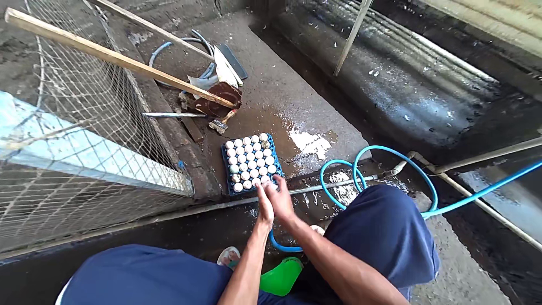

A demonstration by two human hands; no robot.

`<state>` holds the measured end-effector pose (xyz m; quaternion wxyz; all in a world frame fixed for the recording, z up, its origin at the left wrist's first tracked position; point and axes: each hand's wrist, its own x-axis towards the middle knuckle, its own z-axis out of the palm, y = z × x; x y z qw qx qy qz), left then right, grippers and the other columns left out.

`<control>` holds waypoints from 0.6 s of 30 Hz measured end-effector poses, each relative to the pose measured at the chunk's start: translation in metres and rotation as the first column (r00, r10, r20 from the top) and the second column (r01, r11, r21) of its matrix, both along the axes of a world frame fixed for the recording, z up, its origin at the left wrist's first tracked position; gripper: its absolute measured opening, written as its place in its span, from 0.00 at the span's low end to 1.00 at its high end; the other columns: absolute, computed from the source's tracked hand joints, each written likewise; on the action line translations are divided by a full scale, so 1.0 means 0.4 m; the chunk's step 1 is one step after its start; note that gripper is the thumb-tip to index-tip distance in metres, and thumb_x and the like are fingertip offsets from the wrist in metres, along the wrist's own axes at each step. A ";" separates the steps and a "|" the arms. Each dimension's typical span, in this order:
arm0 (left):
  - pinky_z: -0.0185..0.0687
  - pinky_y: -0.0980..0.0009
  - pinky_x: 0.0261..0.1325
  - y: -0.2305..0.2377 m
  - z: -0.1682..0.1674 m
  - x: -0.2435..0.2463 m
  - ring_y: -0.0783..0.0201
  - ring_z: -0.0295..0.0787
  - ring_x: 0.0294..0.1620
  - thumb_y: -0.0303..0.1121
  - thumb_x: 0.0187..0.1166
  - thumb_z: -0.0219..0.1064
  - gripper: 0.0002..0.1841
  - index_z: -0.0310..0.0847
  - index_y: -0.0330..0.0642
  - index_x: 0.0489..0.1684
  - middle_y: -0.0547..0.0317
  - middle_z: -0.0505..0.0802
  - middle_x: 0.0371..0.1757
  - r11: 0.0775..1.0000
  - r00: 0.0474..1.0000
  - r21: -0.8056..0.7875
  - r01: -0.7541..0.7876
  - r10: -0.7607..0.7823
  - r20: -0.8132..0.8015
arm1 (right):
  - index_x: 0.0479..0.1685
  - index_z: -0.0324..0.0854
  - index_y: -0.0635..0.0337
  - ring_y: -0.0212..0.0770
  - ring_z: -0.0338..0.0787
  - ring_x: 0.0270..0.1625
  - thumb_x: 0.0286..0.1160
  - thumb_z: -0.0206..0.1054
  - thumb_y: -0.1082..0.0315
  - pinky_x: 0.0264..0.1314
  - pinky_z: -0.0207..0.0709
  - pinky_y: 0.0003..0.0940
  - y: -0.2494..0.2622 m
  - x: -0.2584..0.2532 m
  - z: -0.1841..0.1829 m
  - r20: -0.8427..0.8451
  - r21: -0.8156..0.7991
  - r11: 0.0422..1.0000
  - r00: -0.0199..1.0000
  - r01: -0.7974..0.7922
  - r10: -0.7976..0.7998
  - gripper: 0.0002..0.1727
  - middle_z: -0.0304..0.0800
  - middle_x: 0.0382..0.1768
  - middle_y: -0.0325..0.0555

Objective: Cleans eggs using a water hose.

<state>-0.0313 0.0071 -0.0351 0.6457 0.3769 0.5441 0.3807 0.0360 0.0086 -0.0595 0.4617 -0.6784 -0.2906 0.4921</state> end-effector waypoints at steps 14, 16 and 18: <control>0.61 0.78 0.08 -0.004 -0.040 -0.011 0.73 0.63 0.07 0.43 0.95 0.28 0.25 0.72 0.41 0.62 0.63 0.78 0.19 0.977 0.985 -0.178 0.114 -0.088 0.147 | 0.79 0.69 0.58 0.50 0.87 0.55 0.88 0.57 0.61 0.56 0.82 0.50 0.069 0.072 -0.032 -0.241 -0.222 0.974 0.970 -0.055 0.000 0.24 0.85 0.58 0.59; 0.63 0.78 0.10 -0.001 -0.039 -0.017 0.72 0.63 0.08 0.42 0.97 0.34 0.20 0.69 0.42 0.63 0.62 0.76 0.21 0.962 0.984 -0.234 0.142 -0.111 0.141 | 0.75 0.71 0.60 0.47 0.87 0.47 0.90 0.54 0.60 0.50 0.82 0.46 0.067 0.075 -0.024 -0.334 -0.249 0.968 0.940 -0.021 -0.065 0.21 0.85 0.51 0.57; 0.68 0.77 0.13 0.006 -0.039 -0.013 0.71 0.68 0.13 0.44 0.96 0.44 0.19 0.69 0.40 0.70 0.58 0.80 0.30 0.971 0.994 -0.224 0.080 -0.061 0.094 | 0.73 0.72 0.61 0.45 0.86 0.46 0.93 0.50 0.59 0.48 0.81 0.45 0.056 0.064 0.001 -0.312 -0.187 0.982 0.947 0.021 -0.079 0.21 0.84 0.49 0.55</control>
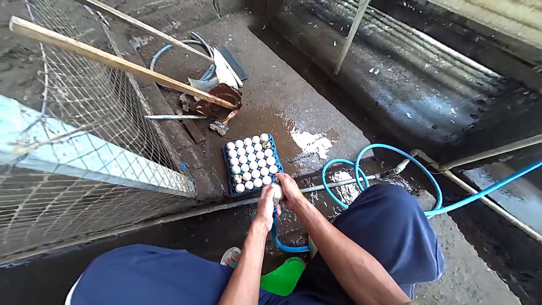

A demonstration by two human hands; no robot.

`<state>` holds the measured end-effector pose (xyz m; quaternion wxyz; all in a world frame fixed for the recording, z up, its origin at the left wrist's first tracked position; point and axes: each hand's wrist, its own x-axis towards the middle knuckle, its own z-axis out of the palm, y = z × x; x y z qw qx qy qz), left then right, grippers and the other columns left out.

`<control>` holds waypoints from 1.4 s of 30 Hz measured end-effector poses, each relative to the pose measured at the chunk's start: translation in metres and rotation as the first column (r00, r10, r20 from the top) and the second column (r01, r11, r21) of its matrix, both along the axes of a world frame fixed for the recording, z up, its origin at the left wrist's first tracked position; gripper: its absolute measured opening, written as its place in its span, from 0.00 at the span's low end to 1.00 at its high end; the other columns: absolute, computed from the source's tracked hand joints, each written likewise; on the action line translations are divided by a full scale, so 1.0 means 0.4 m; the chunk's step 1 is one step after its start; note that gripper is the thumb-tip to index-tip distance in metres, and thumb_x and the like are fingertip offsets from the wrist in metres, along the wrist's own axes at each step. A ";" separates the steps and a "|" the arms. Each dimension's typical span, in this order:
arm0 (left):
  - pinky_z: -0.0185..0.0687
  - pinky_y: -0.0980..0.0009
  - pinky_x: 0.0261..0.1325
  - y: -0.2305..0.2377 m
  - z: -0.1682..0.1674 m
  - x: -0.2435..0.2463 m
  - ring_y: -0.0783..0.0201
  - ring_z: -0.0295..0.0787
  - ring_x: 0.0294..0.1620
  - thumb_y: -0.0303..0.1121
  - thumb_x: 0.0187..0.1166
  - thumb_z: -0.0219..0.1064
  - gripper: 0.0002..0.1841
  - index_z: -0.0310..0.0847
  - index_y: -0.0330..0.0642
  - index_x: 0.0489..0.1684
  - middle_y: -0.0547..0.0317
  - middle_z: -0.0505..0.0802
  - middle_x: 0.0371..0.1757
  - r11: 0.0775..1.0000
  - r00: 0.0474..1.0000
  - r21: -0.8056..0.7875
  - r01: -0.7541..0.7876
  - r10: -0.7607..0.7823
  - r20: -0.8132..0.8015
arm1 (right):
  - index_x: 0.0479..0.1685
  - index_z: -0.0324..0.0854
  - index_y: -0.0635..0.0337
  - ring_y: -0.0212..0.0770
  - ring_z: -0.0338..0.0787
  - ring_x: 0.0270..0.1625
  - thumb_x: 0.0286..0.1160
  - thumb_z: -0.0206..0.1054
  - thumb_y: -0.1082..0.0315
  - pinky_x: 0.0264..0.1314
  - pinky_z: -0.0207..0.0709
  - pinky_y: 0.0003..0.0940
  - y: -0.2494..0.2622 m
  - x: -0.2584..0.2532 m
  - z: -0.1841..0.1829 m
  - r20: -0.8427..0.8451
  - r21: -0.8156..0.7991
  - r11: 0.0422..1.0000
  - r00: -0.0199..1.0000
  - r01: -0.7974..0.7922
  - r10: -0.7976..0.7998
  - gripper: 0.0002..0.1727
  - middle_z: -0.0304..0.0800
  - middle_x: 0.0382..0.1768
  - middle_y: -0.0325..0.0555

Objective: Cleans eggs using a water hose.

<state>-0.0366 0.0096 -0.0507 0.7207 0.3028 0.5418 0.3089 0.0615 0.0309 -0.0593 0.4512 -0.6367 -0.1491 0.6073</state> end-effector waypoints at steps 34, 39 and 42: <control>0.78 0.69 0.39 -0.013 -0.019 0.013 0.67 0.81 0.36 0.44 0.96 0.33 0.28 0.80 0.35 0.62 0.53 0.87 0.44 0.974 0.978 0.227 0.012 0.036 -0.207 | 0.71 0.82 0.59 0.47 0.86 0.68 0.83 0.56 0.65 0.68 0.78 0.51 -0.024 -0.028 0.006 0.346 0.149 0.985 0.938 -0.091 0.035 0.22 0.86 0.69 0.54; 0.70 0.61 0.76 -0.011 -0.022 0.008 0.57 0.78 0.69 0.34 0.95 0.35 0.25 0.68 0.23 0.74 0.36 0.81 0.69 0.935 0.984 0.354 0.008 0.055 -0.167 | 0.66 0.83 0.64 0.48 0.83 0.71 0.88 0.51 0.64 0.75 0.74 0.52 -0.059 -0.062 0.036 0.320 0.173 0.980 0.947 -0.094 0.034 0.21 0.86 0.66 0.57; 0.79 0.69 0.38 -0.014 -0.020 0.013 0.67 0.82 0.36 0.42 0.95 0.35 0.25 0.79 0.36 0.59 0.53 0.87 0.42 0.969 0.980 0.248 -0.008 0.057 -0.191 | 0.64 0.86 0.60 0.47 0.87 0.62 0.84 0.54 0.64 0.65 0.78 0.54 -0.033 -0.036 0.017 0.324 0.134 0.989 0.946 -0.063 0.016 0.20 0.90 0.58 0.54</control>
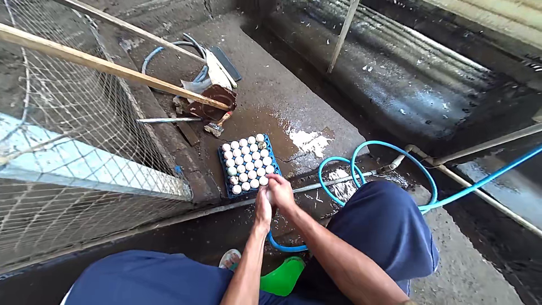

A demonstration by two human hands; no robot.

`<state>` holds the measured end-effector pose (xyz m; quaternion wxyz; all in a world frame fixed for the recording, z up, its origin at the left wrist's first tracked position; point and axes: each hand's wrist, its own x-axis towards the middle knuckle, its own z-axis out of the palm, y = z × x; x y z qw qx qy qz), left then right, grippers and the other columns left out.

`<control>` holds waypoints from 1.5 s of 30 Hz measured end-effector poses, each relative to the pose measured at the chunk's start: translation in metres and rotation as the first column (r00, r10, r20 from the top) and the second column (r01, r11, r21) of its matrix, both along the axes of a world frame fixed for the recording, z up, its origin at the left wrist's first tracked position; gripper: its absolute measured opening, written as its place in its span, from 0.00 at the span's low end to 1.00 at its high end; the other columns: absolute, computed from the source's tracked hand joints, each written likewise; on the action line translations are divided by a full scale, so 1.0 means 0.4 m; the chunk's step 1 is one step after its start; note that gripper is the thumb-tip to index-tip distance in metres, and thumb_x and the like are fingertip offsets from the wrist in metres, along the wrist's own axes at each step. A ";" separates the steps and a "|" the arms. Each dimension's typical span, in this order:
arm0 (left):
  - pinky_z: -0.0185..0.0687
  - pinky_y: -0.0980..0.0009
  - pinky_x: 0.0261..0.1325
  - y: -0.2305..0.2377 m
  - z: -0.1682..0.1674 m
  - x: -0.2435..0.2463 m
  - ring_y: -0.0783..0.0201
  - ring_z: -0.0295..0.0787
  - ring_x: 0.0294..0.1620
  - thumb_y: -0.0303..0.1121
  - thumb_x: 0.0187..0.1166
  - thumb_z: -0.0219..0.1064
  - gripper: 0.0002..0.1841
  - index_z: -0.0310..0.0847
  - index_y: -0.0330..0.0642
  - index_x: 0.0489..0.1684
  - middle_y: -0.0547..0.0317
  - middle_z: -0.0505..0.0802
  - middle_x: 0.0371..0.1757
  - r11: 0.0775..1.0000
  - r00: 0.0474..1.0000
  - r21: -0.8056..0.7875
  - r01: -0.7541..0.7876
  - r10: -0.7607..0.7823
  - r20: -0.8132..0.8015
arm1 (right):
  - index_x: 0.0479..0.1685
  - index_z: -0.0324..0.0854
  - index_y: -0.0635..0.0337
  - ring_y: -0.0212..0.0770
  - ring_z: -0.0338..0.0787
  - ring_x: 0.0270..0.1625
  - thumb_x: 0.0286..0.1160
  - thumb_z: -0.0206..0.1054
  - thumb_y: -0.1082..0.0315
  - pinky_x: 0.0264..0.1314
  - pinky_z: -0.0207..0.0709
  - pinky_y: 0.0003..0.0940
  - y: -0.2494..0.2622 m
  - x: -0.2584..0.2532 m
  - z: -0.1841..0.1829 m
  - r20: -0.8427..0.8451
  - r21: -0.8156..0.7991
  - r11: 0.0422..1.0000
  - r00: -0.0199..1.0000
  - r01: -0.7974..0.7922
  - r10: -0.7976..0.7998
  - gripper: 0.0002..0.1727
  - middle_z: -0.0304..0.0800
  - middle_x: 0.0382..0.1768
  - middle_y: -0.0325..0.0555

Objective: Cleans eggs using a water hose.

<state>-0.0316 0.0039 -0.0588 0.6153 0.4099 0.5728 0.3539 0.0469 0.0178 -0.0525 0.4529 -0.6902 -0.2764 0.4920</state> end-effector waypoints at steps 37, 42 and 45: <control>0.81 0.65 0.57 0.009 -0.076 -0.003 0.63 0.84 0.49 0.35 0.94 0.42 0.21 0.79 0.29 0.59 0.47 0.88 0.49 0.996 0.993 0.004 -0.087 0.086 0.082 | 0.67 0.83 0.66 0.49 0.75 0.83 0.82 0.52 0.65 0.85 0.68 0.48 -0.056 -0.053 0.015 0.121 0.173 0.983 0.992 -0.066 0.045 0.23 0.79 0.78 0.59; 0.71 0.74 0.19 0.015 0.028 -0.008 0.71 0.74 0.17 0.47 0.95 0.33 0.26 0.79 0.43 0.47 0.61 0.83 0.25 0.977 0.995 -0.207 -0.049 0.066 0.076 | 0.65 0.81 0.60 0.44 0.87 0.47 0.91 0.51 0.59 0.50 0.81 0.45 0.016 -0.008 0.006 -0.331 -0.131 0.991 0.942 0.010 -0.053 0.19 0.88 0.49 0.52; 0.80 0.66 0.45 0.016 0.020 -0.026 0.63 0.82 0.48 0.47 0.96 0.35 0.25 0.64 0.45 0.81 0.50 0.83 0.59 0.985 0.990 -0.139 0.101 -0.085 0.113 | 0.60 0.82 0.59 0.44 0.85 0.36 0.91 0.50 0.55 0.35 0.80 0.42 0.018 0.006 0.012 -0.352 -0.194 0.979 0.927 0.066 -0.132 0.20 0.86 0.40 0.51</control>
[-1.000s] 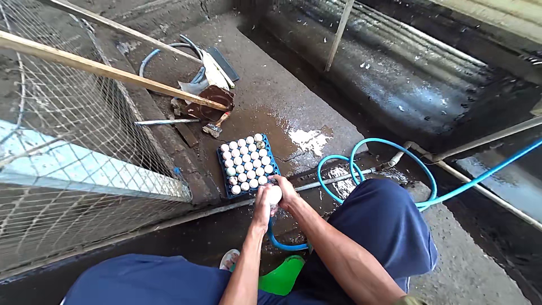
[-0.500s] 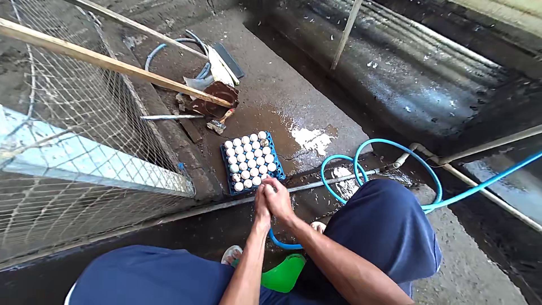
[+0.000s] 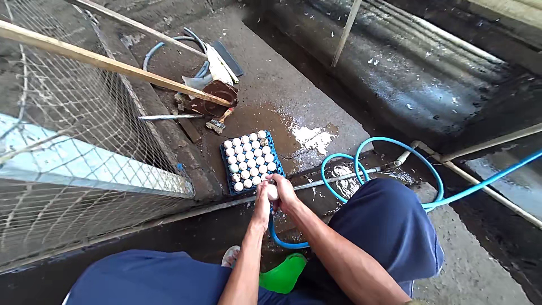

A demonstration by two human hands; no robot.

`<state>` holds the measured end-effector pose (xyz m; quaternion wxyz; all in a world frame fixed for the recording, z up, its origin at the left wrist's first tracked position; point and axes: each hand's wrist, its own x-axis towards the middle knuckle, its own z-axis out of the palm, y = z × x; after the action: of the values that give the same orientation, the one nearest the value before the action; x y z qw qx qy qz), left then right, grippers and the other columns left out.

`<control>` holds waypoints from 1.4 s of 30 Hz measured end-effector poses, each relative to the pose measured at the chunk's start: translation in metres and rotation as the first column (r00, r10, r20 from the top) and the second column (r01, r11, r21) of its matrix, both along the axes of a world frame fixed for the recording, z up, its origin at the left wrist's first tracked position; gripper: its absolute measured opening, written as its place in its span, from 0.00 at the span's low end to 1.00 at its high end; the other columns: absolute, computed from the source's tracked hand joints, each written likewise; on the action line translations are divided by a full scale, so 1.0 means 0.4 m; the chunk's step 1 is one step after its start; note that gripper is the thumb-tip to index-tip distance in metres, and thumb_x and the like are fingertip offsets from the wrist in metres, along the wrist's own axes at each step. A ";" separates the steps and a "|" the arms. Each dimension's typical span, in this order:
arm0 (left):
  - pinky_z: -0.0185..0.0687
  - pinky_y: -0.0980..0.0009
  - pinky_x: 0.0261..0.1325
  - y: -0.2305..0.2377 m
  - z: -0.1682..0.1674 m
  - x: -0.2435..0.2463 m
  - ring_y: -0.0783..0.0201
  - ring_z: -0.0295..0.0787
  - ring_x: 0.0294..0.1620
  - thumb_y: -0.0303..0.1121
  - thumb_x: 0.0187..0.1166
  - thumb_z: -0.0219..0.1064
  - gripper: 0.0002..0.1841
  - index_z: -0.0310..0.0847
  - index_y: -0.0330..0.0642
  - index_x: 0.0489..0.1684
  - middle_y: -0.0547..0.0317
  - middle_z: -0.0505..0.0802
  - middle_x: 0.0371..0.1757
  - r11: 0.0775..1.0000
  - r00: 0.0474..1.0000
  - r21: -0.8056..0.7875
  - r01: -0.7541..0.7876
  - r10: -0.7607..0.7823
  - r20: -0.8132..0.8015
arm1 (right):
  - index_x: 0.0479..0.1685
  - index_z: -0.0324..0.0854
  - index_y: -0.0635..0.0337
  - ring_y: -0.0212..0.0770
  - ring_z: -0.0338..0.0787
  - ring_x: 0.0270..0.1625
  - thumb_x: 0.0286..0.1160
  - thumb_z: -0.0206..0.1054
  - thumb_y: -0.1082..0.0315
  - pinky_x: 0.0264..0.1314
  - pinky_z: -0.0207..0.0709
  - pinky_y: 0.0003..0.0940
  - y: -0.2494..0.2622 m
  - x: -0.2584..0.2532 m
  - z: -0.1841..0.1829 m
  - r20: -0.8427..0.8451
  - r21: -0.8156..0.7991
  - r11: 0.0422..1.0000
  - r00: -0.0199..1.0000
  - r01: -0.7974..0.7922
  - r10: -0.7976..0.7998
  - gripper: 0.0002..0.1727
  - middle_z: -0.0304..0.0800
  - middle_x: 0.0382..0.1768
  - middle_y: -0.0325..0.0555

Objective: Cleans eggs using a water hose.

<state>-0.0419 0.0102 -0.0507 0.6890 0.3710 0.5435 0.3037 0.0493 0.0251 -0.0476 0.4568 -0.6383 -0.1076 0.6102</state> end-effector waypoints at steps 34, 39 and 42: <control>0.89 0.63 0.60 0.195 -0.122 -0.120 0.58 0.93 0.55 0.30 0.55 0.83 0.35 0.74 0.36 0.66 0.50 0.93 0.56 0.896 0.864 0.104 0.432 -0.444 0.237 | 0.76 0.76 0.57 0.34 0.84 0.34 0.89 0.62 0.59 0.35 0.80 0.32 -0.104 0.048 -0.205 -0.047 0.181 0.625 0.628 -0.759 0.777 0.22 0.88 0.57 0.50; 0.85 0.64 0.64 0.251 -0.156 -0.067 0.62 0.85 0.62 0.18 0.53 0.76 0.30 0.75 0.32 0.62 0.50 0.84 0.65 0.857 0.862 0.185 0.482 -0.501 0.077 | 0.76 0.76 0.58 0.35 0.81 0.32 0.89 0.62 0.57 0.36 0.78 0.33 -0.126 0.026 -0.220 -0.051 0.248 0.599 0.607 -0.762 0.793 0.23 0.87 0.51 0.50; 0.85 0.63 0.62 0.291 -0.192 -0.036 0.57 0.83 0.62 0.16 0.54 0.75 0.31 0.76 0.31 0.64 0.44 0.78 0.69 0.858 0.865 0.128 0.498 -0.483 -0.134 | 0.75 0.75 0.58 0.40 0.82 0.34 0.94 0.52 0.53 0.40 0.79 0.40 -0.115 0.030 -0.214 -0.027 0.184 0.586 0.592 -0.789 0.805 0.23 0.85 0.50 0.53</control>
<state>-0.0563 0.1265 -0.1275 0.6847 0.5649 0.4381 0.1417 0.0613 -0.0209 -0.1330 0.1869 -0.4515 -0.4038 0.7734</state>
